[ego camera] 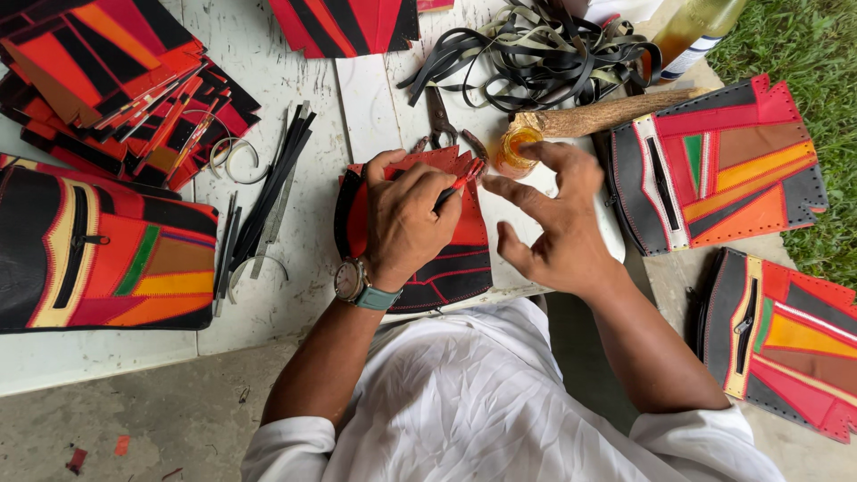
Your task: The person holds a patchwork leather bag in one hand and rubs an amber adhesive from a small open jar onto the bag's edges with a finger, working around the perimeter and turning the bag to reach different sides, then places the finished bag on the table with a stack of similar bags.
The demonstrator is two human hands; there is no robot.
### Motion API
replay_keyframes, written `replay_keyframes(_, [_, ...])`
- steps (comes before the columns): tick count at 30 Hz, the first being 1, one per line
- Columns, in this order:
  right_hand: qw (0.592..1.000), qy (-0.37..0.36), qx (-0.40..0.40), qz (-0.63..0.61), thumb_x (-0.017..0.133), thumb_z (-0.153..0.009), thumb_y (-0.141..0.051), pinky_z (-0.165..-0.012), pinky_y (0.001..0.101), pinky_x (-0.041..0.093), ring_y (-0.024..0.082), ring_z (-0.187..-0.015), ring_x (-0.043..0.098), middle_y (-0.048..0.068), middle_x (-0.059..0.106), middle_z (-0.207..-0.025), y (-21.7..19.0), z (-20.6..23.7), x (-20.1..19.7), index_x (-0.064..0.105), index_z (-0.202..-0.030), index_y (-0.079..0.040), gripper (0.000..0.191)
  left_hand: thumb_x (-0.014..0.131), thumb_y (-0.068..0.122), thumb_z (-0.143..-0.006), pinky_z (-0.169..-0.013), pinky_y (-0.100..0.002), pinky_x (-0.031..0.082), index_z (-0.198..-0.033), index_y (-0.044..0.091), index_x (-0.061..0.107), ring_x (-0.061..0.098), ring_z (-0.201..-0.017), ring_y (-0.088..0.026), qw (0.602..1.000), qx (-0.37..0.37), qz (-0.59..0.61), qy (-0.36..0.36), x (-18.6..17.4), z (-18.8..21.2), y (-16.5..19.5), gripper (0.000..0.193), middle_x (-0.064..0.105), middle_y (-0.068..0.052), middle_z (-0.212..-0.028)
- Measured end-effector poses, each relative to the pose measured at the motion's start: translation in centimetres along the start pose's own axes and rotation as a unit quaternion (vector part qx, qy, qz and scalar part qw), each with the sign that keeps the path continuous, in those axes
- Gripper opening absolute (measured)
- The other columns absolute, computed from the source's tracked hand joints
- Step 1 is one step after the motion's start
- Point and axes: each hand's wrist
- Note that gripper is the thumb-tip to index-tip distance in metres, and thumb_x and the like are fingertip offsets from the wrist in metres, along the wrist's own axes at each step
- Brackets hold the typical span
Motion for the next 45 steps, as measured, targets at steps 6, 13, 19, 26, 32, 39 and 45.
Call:
replay_keyframes(6, [0.989, -0.004, 0.064, -0.134, 0.068, -0.077, -0.019, -0.127, 0.0543, 0.029, 0.043, -0.150, 0.040, 0.023, 0.042, -0.155, 0.5, -0.8, -0.9, 0.068, -0.136, -0.014, 0.059, 0.072, 0.006, -0.088, -0.110, -0.046, 0.039, -0.098, 0.007, 0.069, 0.069, -0.091, -0.021, 1.000, 0.016, 0.006, 0.000, -0.6, 0.3, 0.1, 0.011, 0.072, -0.003, -0.095])
replay_keyframes(13, [0.990, -0.028, -0.011, 0.136, 0.076, -0.070, -0.016, -0.108, 0.0538, 0.033, 0.043, -0.137, 0.041, 0.021, 0.044, -0.151, -1.1, -1.2, -0.8, 0.071, -0.131, -0.019, 0.061, 0.072, 0.007, -0.091, -0.110, -0.047, 0.037, -0.098, 0.006, 0.069, 0.070, -0.091, -0.020, 1.000, 0.011, -0.006, -0.008, -0.7, 0.2, 0.2, 0.007, 0.073, -0.002, -0.097])
replay_keyframes(19, [0.990, 0.065, 0.115, -0.039, 0.075, -0.079, -0.009, -0.113, 0.0466, 0.041, 0.036, -0.137, 0.051, 0.018, 0.045, -0.155, 2.3, -0.1, -1.3, 0.052, -0.153, -0.012, 0.078, 0.078, 0.009, -0.094, -0.089, -0.035, 0.049, -0.107, 0.003, 0.072, 0.064, -0.091, -0.018, 0.976, -0.131, 0.153, 0.085, -2.6, 0.5, -1.5, 0.016, 0.073, -0.005, -0.102])
replay_keyframes(26, [0.925, 0.154, 0.183, -0.296, 0.074, -0.092, -0.001, -0.107, 0.0350, 0.049, 0.022, -0.128, 0.063, 0.015, 0.046, -0.162, 5.1, 4.2, 1.8, 0.019, -0.172, -0.010, 0.096, 0.066, 0.015, -0.106, -0.094, -0.032, 0.056, -0.120, -0.001, 0.070, 0.068, -0.101, -0.014, 0.726, -0.242, 0.606, 0.218, -3.6, -0.7, -7.3, 0.021, 0.073, -0.007, -0.112])
replay_keyframes(32, [0.931, 0.169, 0.157, -0.282, 0.080, -0.096, -0.001, -0.107, 0.0329, 0.050, 0.019, -0.121, 0.064, 0.016, 0.051, -0.154, 6.0, 5.2, 2.7, 0.020, -0.169, -0.008, 0.095, 0.057, 0.025, -0.108, -0.091, -0.034, 0.058, -0.128, 0.000, 0.065, 0.071, -0.104, -0.020, 0.652, -0.304, 0.660, 0.217, -3.1, -0.4, -8.5, 0.033, 0.073, -0.011, -0.117])
replay_keyframes(39, [0.928, 0.187, 0.209, -0.245, 0.081, -0.096, -0.001, -0.086, 0.0280, 0.057, 0.014, -0.096, 0.071, 0.013, 0.073, -0.103, 4.9, 4.9, 2.7, 0.044, -0.157, 0.004, 0.072, 0.051, 0.030, -0.112, -0.091, -0.035, 0.058, -0.135, 0.000, 0.060, 0.070, -0.107, -0.021, 0.653, -0.265, 0.693, 0.153, -3.7, 0.4, -9.3, 0.039, 0.071, -0.012, -0.121])
replay_keyframes(45, [0.941, 0.152, 0.187, -0.236, 0.070, -0.104, -0.003, -0.093, 0.0295, 0.058, 0.015, -0.103, 0.074, 0.014, 0.077, -0.107, 3.7, 4.5, 2.4, 0.049, -0.155, 0.002, 0.055, 0.051, 0.033, -0.110, -0.093, -0.037, 0.056, -0.137, 0.000, 0.059, 0.068, -0.109, -0.022, 0.640, -0.258, 0.717, 0.095, -5.0, 1.4, -9.0, 0.043, 0.069, -0.013, -0.124])
Point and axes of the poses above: each hand's wrist, its own z-axis away from the middle knuckle, its own x-axis out of the palm, y = z × x
